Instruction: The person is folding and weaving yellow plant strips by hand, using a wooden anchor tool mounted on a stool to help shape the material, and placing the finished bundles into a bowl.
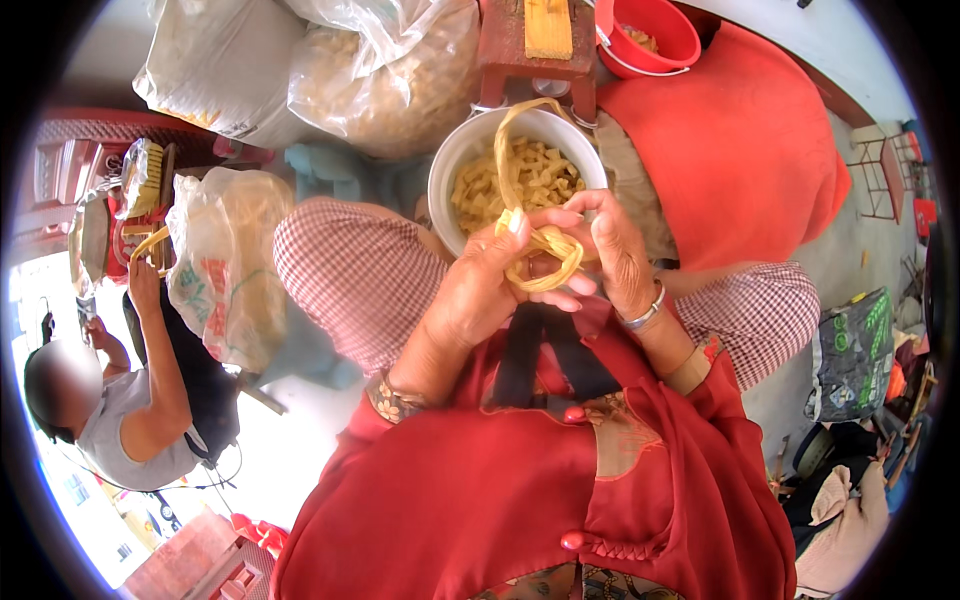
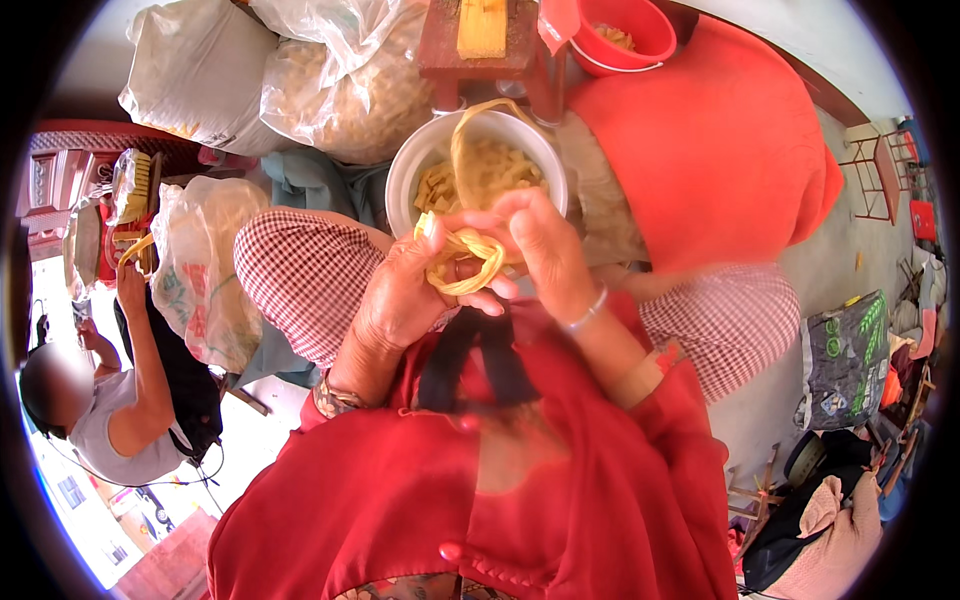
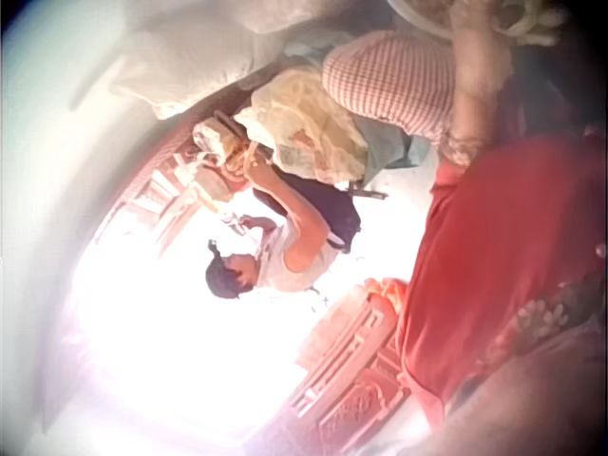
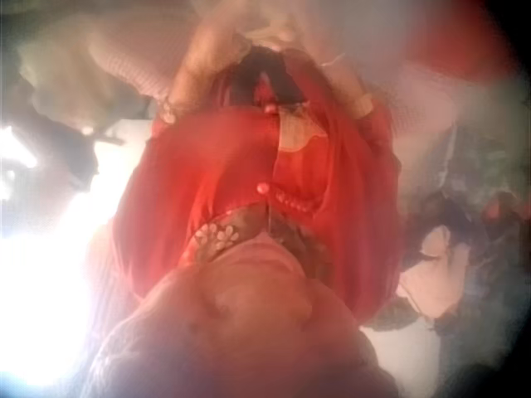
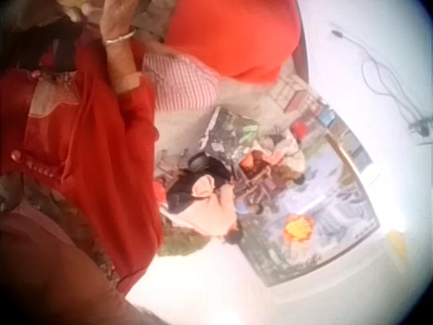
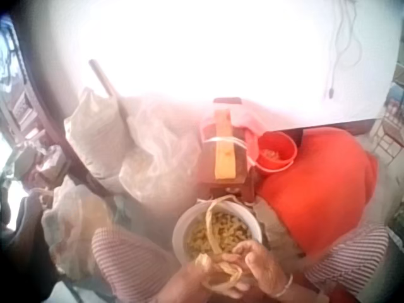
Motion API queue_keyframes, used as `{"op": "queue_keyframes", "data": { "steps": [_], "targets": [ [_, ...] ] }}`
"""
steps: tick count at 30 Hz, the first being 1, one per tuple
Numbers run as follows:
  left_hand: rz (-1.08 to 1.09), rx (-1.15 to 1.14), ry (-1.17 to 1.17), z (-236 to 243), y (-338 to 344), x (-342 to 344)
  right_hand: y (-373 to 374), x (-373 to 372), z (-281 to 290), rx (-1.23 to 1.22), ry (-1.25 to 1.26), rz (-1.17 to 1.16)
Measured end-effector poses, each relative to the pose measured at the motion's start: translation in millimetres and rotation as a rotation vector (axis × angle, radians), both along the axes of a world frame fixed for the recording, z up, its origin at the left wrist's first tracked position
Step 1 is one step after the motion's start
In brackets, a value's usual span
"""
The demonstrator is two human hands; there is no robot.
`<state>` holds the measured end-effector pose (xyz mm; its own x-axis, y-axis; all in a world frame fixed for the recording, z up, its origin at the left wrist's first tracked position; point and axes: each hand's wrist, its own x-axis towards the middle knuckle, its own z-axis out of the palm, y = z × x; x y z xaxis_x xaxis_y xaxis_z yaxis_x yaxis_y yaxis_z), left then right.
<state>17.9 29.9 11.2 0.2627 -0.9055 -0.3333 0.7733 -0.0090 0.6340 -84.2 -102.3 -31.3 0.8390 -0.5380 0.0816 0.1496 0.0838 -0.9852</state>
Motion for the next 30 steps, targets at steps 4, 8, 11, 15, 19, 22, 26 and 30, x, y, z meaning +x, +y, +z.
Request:
{"op": "queue_keyframes", "data": {
  "steps": [4,8,11,15,19,22,26,30],
  "targets": [
    [0.051,-0.040,0.169,-10.7,2.7,8.1,-5.1,-12.0,6.9,0.033,0.186,0.104],
    [0.101,-0.088,0.272,-11.1,6.0,12.2,-11.9,-24.1,6.6,-0.265,0.255,0.100],
    [0.183,-0.182,0.366,-17.7,12.6,21.6,-18.9,-36.9,13.8,-0.330,0.276,0.073],
    [0.203,-0.179,0.340,-13.5,17.1,31.0,-26.5,-57.2,9.1,-0.354,0.294,0.021],
    [0.194,-0.049,0.036,-3.2,4.3,26.4,-29.0,-55.4,6.7,-0.356,0.324,-0.003],
    [0.156,0.173,-0.323,1.3,-5.6,19.4,-29.2,-51.3,7.5,-0.368,0.322,0.017],
    [0.067,0.341,-0.556,-20.8,2.8,24.0,-25.0,-42.0,-1.6,-0.353,0.405,0.120],
    [0.102,0.493,-0.915,-15.1,1.1,22.1,-18.3,-36.9,-9.7,-0.455,0.415,0.242]
  ]
}}
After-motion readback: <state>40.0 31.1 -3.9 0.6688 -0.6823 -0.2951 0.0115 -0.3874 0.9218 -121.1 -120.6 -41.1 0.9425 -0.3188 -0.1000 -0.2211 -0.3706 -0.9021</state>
